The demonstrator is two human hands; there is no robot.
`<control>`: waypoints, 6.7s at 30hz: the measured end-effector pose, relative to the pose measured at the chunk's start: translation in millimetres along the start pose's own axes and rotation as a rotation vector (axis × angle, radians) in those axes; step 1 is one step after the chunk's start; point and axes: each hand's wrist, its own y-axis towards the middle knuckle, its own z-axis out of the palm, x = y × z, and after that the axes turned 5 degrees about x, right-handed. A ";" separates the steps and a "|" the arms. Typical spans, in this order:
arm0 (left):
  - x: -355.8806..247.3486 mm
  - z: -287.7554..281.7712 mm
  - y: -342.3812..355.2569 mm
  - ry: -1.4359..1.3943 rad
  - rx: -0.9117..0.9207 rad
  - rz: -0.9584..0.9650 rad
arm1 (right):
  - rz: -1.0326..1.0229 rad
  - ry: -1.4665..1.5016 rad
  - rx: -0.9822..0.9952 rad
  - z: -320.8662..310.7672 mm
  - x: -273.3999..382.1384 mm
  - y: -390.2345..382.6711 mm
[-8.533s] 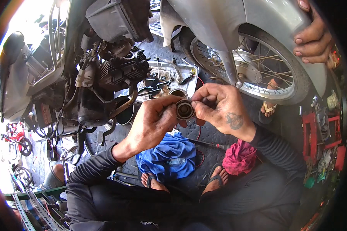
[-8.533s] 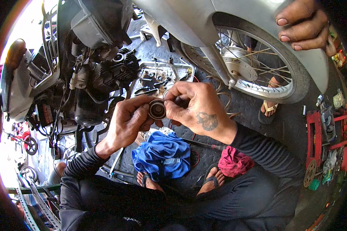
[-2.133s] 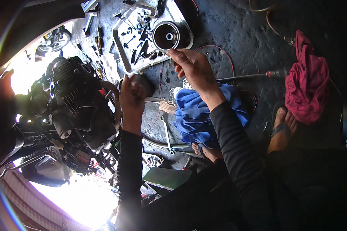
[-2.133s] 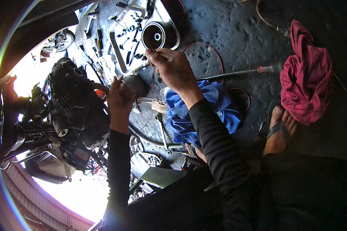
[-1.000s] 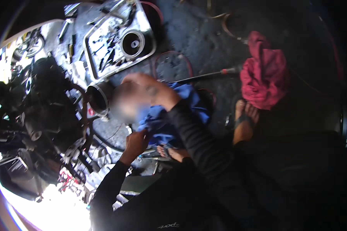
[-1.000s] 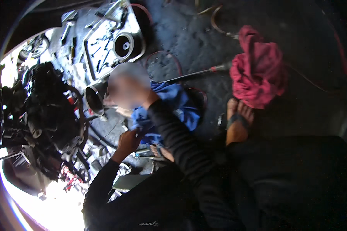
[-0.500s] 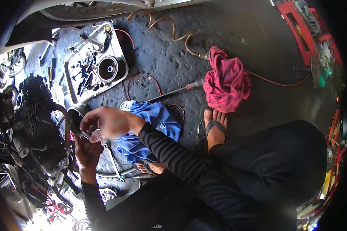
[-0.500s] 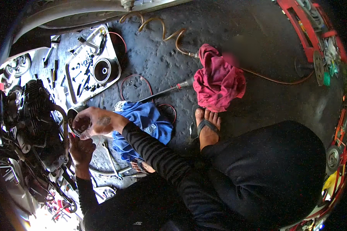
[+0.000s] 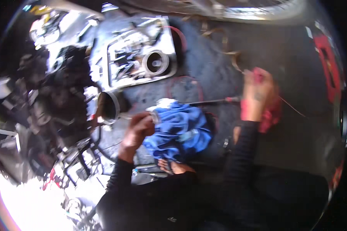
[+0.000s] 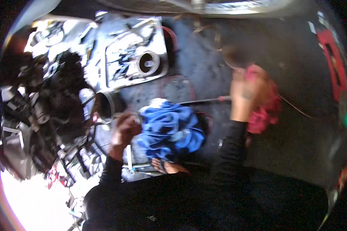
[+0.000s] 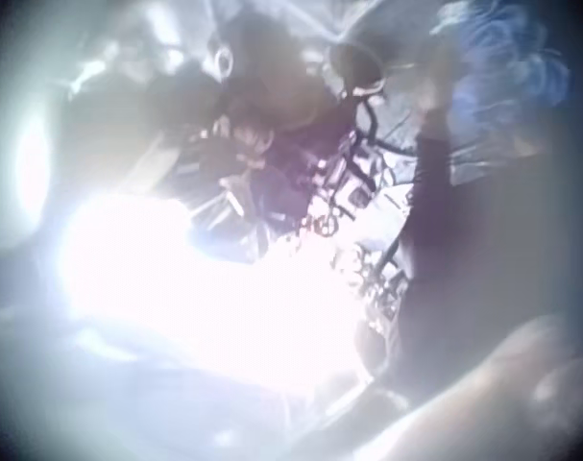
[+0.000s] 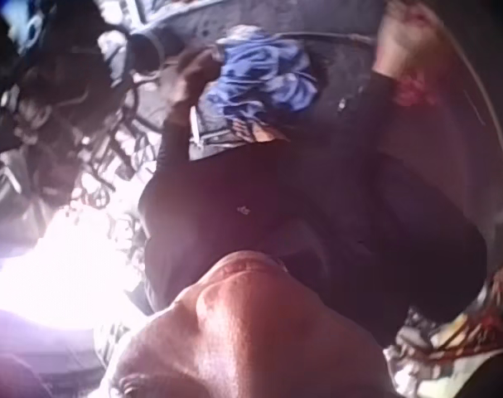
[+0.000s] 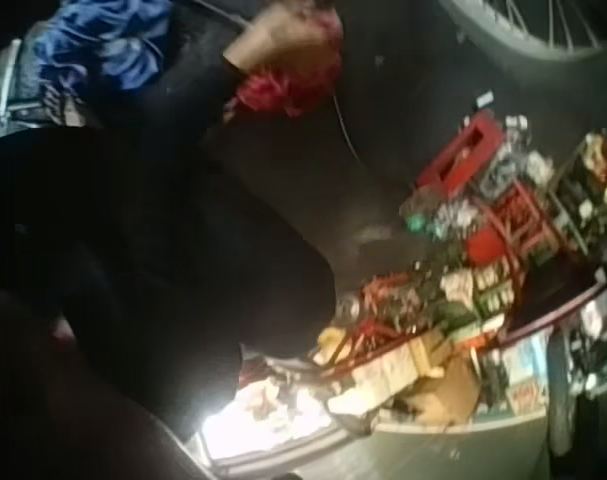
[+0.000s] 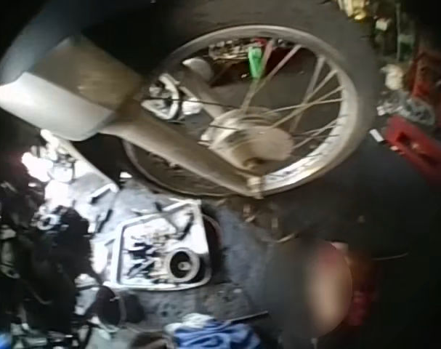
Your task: The recorder is repairing or servicing a motorcycle engine.
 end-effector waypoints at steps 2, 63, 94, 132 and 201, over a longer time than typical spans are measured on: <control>-24.9 10.8 -14.4 0.106 -0.058 -0.046 | -0.007 -0.640 -0.178 -22.1 -59.7 22.6; -147.6 109.1 -107.8 0.778 -0.809 0.303 | -0.169 1.388 0.949 285.3 189.0 -166.0; -133.1 88.8 -114.4 0.697 -0.849 0.351 | 0.020 1.201 0.651 281.0 220.7 -161.9; -146.8 91.5 -117.1 0.680 -0.716 0.208 | 0.149 1.598 0.940 255.8 225.9 -122.9; -134.2 111.5 -92.8 0.857 -0.901 0.280 | 0.564 1.811 1.056 259.5 210.0 -125.3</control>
